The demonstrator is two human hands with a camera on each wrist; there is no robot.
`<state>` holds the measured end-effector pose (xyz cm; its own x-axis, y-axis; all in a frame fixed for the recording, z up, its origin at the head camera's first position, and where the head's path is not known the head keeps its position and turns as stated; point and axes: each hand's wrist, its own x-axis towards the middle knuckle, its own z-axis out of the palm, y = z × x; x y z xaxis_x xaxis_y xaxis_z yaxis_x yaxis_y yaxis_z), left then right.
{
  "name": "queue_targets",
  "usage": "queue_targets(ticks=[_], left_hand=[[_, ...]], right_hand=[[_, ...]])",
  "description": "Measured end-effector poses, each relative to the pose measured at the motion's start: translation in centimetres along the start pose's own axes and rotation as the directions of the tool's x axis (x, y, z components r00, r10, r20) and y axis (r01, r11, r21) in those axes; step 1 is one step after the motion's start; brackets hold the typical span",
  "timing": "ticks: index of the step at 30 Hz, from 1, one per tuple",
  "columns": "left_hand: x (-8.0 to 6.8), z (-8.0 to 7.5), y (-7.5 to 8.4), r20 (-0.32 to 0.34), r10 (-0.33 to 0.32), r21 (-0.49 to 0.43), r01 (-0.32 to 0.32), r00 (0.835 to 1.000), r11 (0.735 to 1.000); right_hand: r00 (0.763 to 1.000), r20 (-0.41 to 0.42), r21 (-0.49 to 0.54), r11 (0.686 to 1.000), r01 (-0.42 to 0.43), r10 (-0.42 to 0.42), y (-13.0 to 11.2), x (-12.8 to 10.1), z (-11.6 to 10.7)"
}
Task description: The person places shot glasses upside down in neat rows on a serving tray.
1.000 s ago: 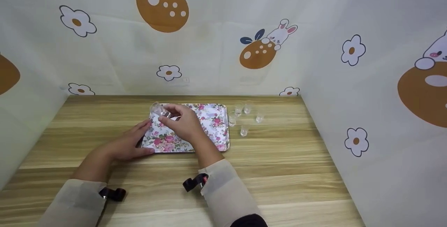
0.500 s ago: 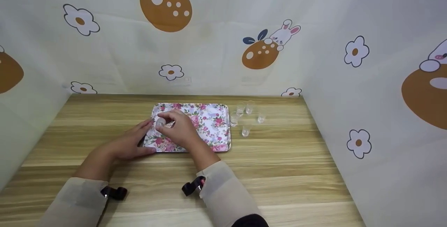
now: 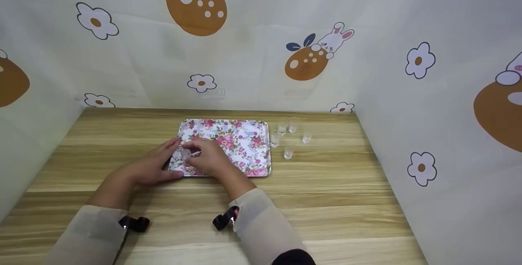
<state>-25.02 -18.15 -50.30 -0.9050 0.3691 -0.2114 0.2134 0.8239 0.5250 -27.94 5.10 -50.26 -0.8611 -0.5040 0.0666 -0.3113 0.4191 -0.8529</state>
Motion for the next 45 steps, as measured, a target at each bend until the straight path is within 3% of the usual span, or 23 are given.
queue_targets(ticks=[4,9,20,25,31,39,45], left_hand=[[0.0,0.0,0.0,0.002,-0.008,0.002,0.008,1.000,1.000],[0.1,0.0,0.1,-0.001,-0.009,0.005,0.009,1.000,1.000],[0.2,0.2,0.0,0.008,-0.005,-0.005,0.005,1.000,1.000],[0.1,0.1,0.2,0.016,-0.006,-0.006,0.006,1.000,1.000],[-0.2,-0.1,0.3,0.013,-0.015,-0.015,0.015,1.000,1.000],[-0.2,-0.1,0.2,0.012,-0.008,-0.011,0.008,1.000,1.000],[-0.1,0.0,0.1,0.020,-0.001,-0.018,0.001,1.000,1.000]], right_hand=[[1.000,0.007,0.013,1.000,0.008,-0.008,0.0,0.0,-0.3],[0.998,-0.053,-0.004,0.999,0.034,-0.034,0.2,-0.3,-1.7],[0.983,-0.175,0.065,0.997,-0.037,0.048,1.6,-1.6,-5.5],[0.964,-0.260,-0.009,0.999,-0.053,0.049,2.3,-2.2,-7.3],[0.944,-0.321,0.006,0.997,-0.074,0.072,3.4,-3.3,-9.8],[0.894,-0.414,0.078,0.985,-0.152,0.171,4.9,-4.9,-13.5],[0.867,-0.477,0.043,0.990,-0.137,0.141,5.9,-6.1,-15.9]])
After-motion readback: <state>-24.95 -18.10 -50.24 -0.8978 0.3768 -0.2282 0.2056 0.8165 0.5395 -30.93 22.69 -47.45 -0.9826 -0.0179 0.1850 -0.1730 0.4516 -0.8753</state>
